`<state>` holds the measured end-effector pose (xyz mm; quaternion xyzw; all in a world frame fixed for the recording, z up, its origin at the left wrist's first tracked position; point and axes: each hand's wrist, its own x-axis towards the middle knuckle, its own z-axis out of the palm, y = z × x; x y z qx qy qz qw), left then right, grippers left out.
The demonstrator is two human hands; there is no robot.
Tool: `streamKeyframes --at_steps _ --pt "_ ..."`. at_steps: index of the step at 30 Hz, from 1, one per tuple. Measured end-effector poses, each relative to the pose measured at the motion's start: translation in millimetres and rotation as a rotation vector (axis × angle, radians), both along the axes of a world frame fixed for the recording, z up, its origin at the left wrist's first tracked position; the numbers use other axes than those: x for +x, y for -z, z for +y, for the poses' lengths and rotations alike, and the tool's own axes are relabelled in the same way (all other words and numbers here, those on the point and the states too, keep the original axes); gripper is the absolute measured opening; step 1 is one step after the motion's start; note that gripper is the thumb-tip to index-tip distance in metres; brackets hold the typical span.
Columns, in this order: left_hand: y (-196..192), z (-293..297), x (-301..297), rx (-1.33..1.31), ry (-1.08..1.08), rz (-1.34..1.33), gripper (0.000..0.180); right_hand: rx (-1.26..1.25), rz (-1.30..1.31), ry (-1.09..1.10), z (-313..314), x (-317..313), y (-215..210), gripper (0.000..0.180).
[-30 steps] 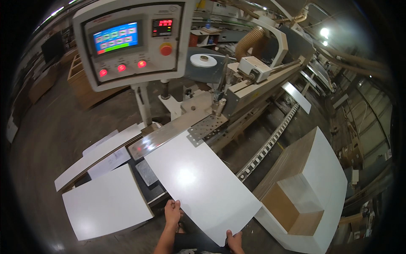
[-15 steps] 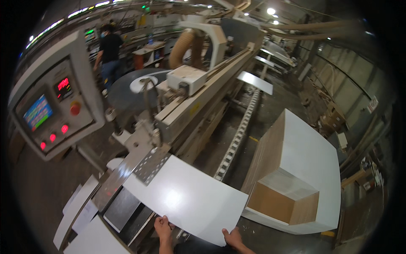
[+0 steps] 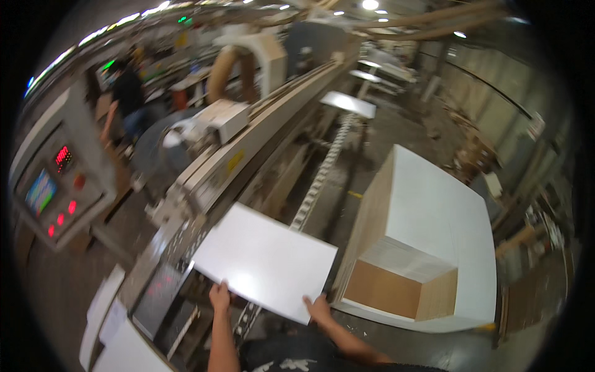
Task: The person repeatedly picks up white rectangular panels from a stack, places them on a conveyor belt, and then stacks them onto a growing pile. The person handles the panels by hand without using tools.
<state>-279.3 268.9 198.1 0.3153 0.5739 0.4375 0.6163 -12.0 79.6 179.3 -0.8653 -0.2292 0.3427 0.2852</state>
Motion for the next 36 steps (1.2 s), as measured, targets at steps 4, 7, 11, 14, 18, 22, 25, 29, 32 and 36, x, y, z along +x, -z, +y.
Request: streamKeyframes --at_steps 4,7,11,14,18,22,25,29,32,36 --pt "-21.3 -8.8 -1.9 0.178 -0.130 0.200 0.027 0.398 0.220 0.174 -11.7 40.8 36.9 0.046" --pt "-71.0 -43.3 -55.2 0.350 -0.397 0.659 0.024 0.429 0.561 0.303 -23.8 21.9 -22.0 0.037" --pt "-82.8 -121.3 -158.4 0.330 -0.729 1.255 0.030 0.384 0.613 0.369 -41.6 6.0 -15.8 0.036" --pt "-56.1 -184.6 -221.5 -0.064 -0.993 1.322 0.054 0.229 0.691 0.309 -54.4 -5.8 21.1 0.031" --pt "-24.2 -228.7 -258.9 -0.370 -0.924 1.244 0.074 0.040 0.751 0.104 -63.2 -34.1 28.5 0.020" --pt "-26.0 -237.0 -270.6 -0.311 -0.911 1.137 0.075 -0.013 0.581 -0.164 -70.0 -83.5 29.0 0.024" --pt "-27.2 -240.7 -273.7 -0.308 -0.944 1.019 0.077 0.004 0.589 -0.324 -84.5 -111.7 35.1 0.030" --pt "-22.8 -266.6 -291.7 -0.219 -1.055 0.651 0.090 -0.106 0.529 -0.413 -102.0 -162.3 24.6 0.028" --pt "-16.1 -289.1 -318.1 -0.069 -1.187 0.047 0.085 -0.103 0.579 -0.533 -118.1 -189.1 29.4 0.029" --pt "19.8 -320.9 -361.5 -0.149 -1.063 -0.281 0.040 -0.164 0.642 -0.793 -114.6 -283.5 -16.8 0.028"
